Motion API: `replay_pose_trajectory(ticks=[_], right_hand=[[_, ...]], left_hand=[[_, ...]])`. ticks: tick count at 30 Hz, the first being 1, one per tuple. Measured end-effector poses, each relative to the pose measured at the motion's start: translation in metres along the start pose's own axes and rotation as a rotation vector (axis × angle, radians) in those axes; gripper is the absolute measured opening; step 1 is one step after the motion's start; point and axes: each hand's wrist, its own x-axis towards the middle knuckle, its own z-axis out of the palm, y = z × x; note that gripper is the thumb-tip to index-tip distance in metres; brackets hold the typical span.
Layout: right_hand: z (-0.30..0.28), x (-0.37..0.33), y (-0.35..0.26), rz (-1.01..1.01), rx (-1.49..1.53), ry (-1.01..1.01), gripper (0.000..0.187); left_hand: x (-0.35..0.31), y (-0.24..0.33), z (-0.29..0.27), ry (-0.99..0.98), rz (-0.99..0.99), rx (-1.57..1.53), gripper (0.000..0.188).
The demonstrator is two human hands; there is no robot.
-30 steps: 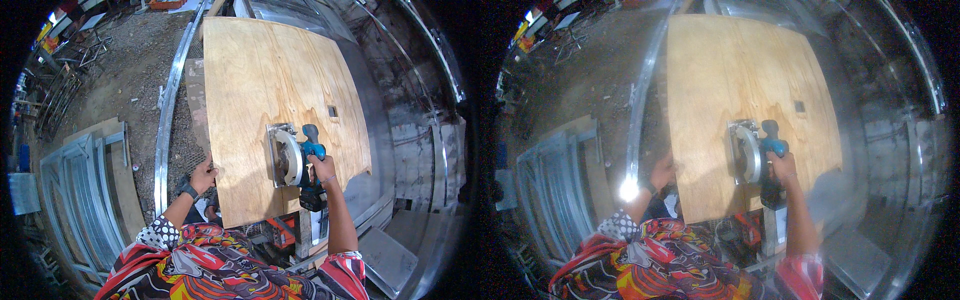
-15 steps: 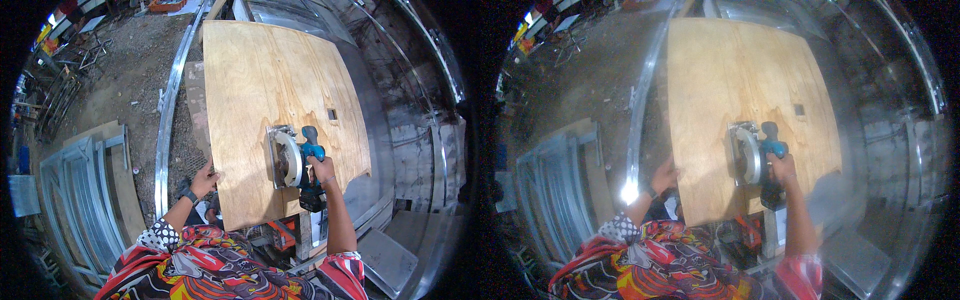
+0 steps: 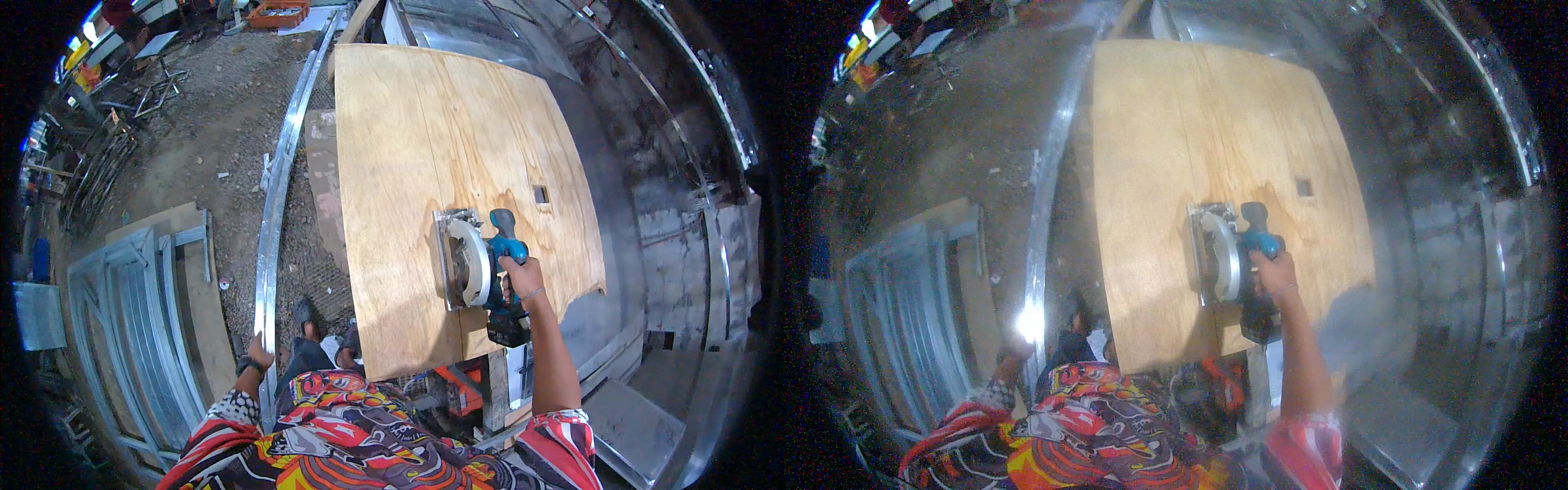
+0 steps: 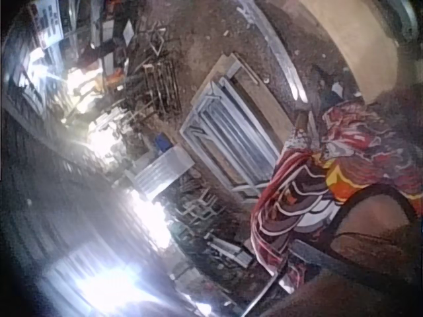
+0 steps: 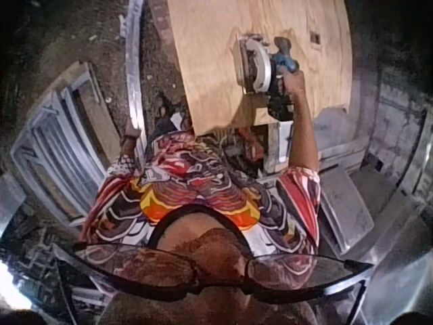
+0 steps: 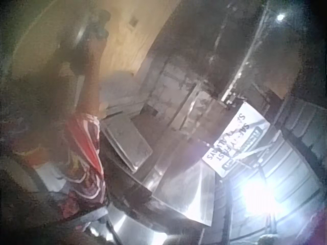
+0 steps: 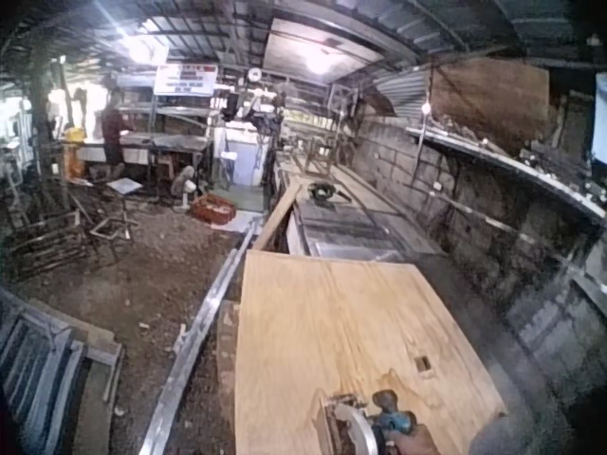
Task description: The person measures and marks a large plywood sheet using a metal ruler and pencil, then uses a circular saw to cut along the marked line. The person removes the cut-off strip after completing the cut.
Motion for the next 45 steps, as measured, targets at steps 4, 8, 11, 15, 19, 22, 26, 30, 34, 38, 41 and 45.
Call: replay_pose_trajectory(ticks=[4, 8, 11, 15, 19, 22, 26, 30, 34, 38, 41, 45], right_hand=[[-0.012, -0.009, -0.001, -0.057, -0.030, 0.087, 0.026], [-0.022, 0.005, 0.004, 0.052, -0.072, 0.022, 0.026], [-0.015, 0.013, -0.004, 0.018, -0.056, -0.014, 0.025], [-0.013, 0.020, -0.008, -0.012, -0.003, 0.014, 0.025], [-0.016, 0.031, 0.004, -0.027, -0.043, 0.046, 0.025], [-0.016, 0.034, 0.007, -0.026, -0.046, 0.022, 0.025], [-0.019, 0.028, 0.001, 0.016, -0.053, 0.008, 0.024], [-0.013, 0.022, -0.008, -0.001, -0.033, 0.014, 0.024], [-0.013, 0.023, -0.004, 0.012, -0.024, 0.031, 0.026], [-0.015, 0.022, -0.002, 0.024, -0.026, 0.024, 0.025], [-0.015, 0.022, -0.001, 0.050, -0.033, 0.015, 0.029], [-0.012, 0.019, -0.005, 0.028, -0.027, 0.047, 0.026]], left_hand=[[-0.095, 0.025, -0.018, -0.516, -0.618, -0.218, 0.082], [-0.157, 0.050, -0.023, -0.678, -0.832, -0.295, 0.080], [-0.172, 0.067, -0.026, -0.689, -0.893, -0.359, 0.079], [-0.162, 0.082, -0.024, -0.673, -0.869, -0.417, 0.078], [-0.155, 0.090, -0.022, -0.663, -0.833, -0.440, 0.077], [-0.136, 0.097, -0.016, -0.640, -0.801, -0.468, 0.076], [-0.126, 0.108, -0.015, -0.658, -0.774, -0.474, 0.074], [-0.128, 0.105, -0.018, -0.675, -0.777, -0.461, 0.073], [-0.129, 0.102, -0.019, -0.686, -0.785, -0.443, 0.072], [-0.130, 0.101, -0.018, -0.694, -0.784, -0.440, 0.071], [-0.131, 0.101, -0.018, -0.692, -0.786, -0.441, 0.070], [-0.127, 0.104, -0.018, -0.697, -0.781, -0.446, 0.068]])
